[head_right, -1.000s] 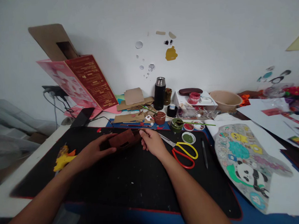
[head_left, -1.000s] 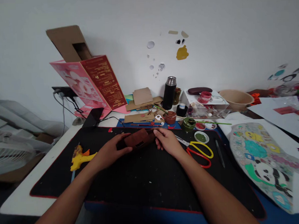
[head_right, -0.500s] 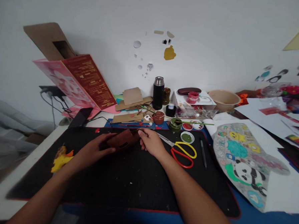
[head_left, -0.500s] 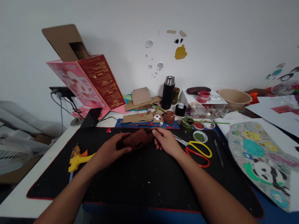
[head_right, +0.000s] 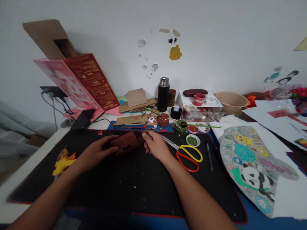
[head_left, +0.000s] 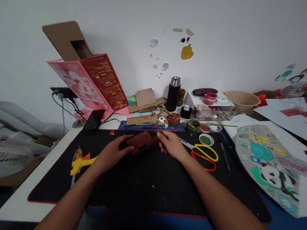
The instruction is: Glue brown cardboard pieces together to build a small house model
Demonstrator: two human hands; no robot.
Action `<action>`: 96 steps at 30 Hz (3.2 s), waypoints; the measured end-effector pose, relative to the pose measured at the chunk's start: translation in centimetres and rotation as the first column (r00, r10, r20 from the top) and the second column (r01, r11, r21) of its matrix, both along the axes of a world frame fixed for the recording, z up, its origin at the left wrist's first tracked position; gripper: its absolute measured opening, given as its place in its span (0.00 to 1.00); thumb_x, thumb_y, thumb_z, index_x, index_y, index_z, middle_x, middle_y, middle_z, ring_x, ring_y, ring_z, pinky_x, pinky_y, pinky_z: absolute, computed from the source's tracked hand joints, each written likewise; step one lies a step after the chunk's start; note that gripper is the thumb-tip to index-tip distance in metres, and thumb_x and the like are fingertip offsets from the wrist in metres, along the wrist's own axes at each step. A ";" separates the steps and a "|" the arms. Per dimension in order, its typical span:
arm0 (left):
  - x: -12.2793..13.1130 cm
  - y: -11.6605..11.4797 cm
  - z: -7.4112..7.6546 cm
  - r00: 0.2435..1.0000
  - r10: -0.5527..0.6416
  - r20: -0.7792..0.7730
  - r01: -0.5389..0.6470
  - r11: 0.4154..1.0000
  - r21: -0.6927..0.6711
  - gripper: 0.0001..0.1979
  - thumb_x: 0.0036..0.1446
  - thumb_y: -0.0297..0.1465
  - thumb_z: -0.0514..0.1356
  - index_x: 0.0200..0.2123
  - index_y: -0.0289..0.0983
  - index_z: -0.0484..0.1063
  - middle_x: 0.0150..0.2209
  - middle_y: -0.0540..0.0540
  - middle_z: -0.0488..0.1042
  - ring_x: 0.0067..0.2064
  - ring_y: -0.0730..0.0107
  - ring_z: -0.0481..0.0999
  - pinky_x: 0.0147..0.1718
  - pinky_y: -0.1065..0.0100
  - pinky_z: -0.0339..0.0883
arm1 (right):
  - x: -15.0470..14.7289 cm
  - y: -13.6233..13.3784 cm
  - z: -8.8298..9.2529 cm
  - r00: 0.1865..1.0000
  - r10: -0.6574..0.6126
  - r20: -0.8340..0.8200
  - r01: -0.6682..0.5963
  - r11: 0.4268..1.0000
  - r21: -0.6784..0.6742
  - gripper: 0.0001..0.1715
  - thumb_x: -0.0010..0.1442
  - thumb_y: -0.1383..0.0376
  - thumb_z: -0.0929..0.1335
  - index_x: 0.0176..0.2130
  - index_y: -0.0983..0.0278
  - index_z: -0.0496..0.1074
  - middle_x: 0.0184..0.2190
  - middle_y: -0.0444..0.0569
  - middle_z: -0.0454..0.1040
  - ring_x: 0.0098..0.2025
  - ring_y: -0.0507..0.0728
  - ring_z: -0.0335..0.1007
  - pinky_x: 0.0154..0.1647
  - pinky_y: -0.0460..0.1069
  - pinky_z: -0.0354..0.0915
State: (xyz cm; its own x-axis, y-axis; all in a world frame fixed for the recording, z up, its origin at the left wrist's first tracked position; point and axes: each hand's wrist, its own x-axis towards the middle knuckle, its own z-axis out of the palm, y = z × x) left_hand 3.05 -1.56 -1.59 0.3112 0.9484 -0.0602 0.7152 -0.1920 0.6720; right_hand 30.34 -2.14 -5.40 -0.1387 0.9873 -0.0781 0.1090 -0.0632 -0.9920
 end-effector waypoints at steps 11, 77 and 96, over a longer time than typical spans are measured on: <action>0.6 0.7 -1.3 1.000 0.024 0.017 -0.025 0.997 0.067 0.28 0.58 0.44 0.61 0.60 0.40 0.73 0.60 0.39 0.78 0.60 0.49 0.77 0.63 0.49 0.66 | -0.1 0.0 0.1 1.000 -0.001 0.011 0.001 1.000 -0.005 0.19 0.68 0.50 0.65 0.41 0.62 0.73 0.21 0.38 0.68 0.17 0.50 0.67 0.15 0.42 0.59; 1.0 -4.5 0.3 0.992 0.039 -0.120 -0.060 0.982 -0.177 0.20 0.64 0.48 0.51 0.31 0.41 0.72 0.24 0.49 0.76 0.26 0.61 0.75 0.29 0.66 0.61 | -0.1 0.0 0.0 0.997 0.029 0.073 -0.030 0.999 0.015 0.17 0.70 0.55 0.63 0.46 0.63 0.75 0.20 0.38 0.68 0.18 0.50 0.67 0.17 0.42 0.59; 1.4 -3.7 0.1 0.987 0.115 -0.112 -0.124 0.989 -0.082 0.15 0.61 0.41 0.55 0.36 0.39 0.79 0.35 0.43 0.83 0.38 0.54 0.80 0.37 0.63 0.64 | 0.0 -0.1 -0.1 0.995 0.045 0.086 -0.049 0.998 0.039 0.16 0.70 0.55 0.64 0.44 0.62 0.74 0.21 0.38 0.69 0.18 0.50 0.68 0.19 0.42 0.59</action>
State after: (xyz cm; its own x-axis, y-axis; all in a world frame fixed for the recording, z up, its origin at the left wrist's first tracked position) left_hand 4.49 -5.31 -1.51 0.1832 0.9679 -0.1722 0.7982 -0.0442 0.6008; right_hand 30.32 -2.24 -5.48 -0.1795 0.9824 -0.0516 0.1954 -0.0158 -0.9806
